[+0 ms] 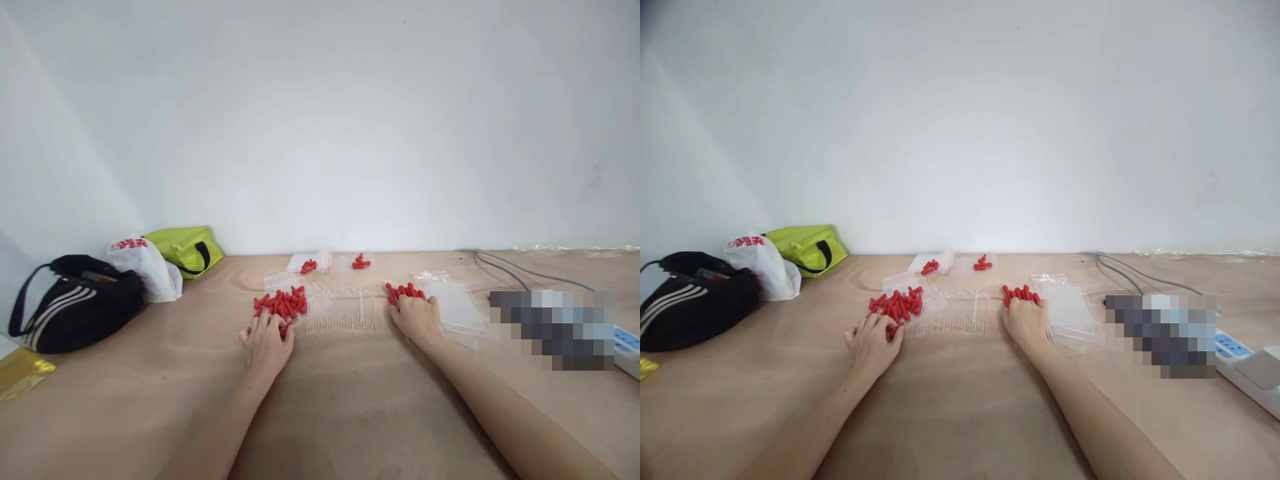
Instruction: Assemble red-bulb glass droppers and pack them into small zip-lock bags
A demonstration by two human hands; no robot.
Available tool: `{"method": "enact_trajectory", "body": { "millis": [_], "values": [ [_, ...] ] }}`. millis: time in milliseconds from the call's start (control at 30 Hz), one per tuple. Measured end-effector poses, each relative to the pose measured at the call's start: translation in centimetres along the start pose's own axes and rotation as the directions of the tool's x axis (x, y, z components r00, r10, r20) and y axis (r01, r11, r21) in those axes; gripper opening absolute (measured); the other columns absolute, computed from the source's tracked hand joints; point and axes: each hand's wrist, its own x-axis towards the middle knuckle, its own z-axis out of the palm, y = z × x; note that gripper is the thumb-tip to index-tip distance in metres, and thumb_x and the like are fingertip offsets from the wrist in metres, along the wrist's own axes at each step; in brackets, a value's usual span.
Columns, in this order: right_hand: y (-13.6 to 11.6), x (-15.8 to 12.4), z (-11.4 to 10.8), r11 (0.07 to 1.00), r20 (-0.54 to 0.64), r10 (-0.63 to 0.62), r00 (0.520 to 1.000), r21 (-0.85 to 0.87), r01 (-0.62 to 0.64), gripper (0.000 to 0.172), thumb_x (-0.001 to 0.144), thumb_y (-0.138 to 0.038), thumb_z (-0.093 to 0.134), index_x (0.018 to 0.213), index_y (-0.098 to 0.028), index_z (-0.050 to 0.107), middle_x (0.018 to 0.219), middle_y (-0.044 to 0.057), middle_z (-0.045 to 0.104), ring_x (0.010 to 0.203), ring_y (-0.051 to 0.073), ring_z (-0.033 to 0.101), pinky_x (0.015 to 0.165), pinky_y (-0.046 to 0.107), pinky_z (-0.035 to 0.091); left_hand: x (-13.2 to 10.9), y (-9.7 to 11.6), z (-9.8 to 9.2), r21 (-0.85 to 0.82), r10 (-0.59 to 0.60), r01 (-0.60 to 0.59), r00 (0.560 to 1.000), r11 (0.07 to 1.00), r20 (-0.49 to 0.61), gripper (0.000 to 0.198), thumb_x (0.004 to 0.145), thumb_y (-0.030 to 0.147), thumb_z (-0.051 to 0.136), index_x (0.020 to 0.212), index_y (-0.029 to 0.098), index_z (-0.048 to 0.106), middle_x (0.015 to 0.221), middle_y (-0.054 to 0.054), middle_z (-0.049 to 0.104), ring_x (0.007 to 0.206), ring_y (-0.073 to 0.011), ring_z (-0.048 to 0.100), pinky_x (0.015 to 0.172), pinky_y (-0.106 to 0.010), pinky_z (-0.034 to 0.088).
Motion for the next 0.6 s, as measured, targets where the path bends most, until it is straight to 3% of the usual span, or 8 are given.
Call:
{"method": "enact_trajectory", "body": {
  "millis": [167,333,500,600],
  "values": [
    [-1.1,0.0,-0.5,0.999,-0.021,-0.015,1.000,0.051,0.016,0.030,0.082,-0.028,0.038,0.079,-0.013,0.064,0.079,0.014,0.066,0.080,0.025,0.059,0.076,0.038,0.027,0.0,-0.1,0.0,-0.009,0.010,-0.010,1.000,1.000,-0.021,0.013,0.078,0.027,0.049,0.073,0.019,0.058,0.086,-0.007,0.058,0.089,-0.0258,0.050,0.072,-0.038,0.030],
    [-3.3,0.4,-0.7,0.995,0.110,-0.006,0.994,0.100,-0.005,0.031,0.080,-0.030,0.041,0.076,-0.013,0.066,0.078,0.014,0.067,0.078,0.025,0.060,0.075,0.038,0.028,-0.4,0.8,-0.4,-0.138,0.067,-0.091,0.983,0.986,-0.169,0.013,0.081,0.026,0.047,0.077,0.018,0.058,0.088,-0.007,0.060,0.088,-0.0259,0.051,0.075,-0.039,0.032],
    [-4.3,0.9,-0.5,0.993,0.138,0.013,0.990,0.113,-0.029,0.028,0.076,-0.025,0.042,0.070,-0.012,0.066,0.075,0.014,0.067,0.070,0.025,0.062,0.071,0.040,0.029,-1.3,2.3,0.5,-0.412,0.308,-0.395,0.914,0.821,-0.264,0.019,0.087,0.027,0.039,0.085,0.017,0.054,0.081,-0.007,0.062,0.079,-0.0213,0.056,0.072,-0.035,0.040],
    [-4.6,1.0,-0.6,0.992,0.126,0.025,0.992,0.122,-0.041,0.027,0.076,-0.024,0.042,0.071,-0.012,0.065,0.074,0.014,0.066,0.069,0.026,0.062,0.070,0.041,0.029,-1.7,2.9,1.3,-0.534,0.388,-0.439,0.897,0.722,-0.211,0.021,0.089,0.030,0.037,0.092,0.018,0.054,0.081,-0.006,0.063,0.075,-0.0187,0.058,0.068,-0.031,0.044]
  ]
}}
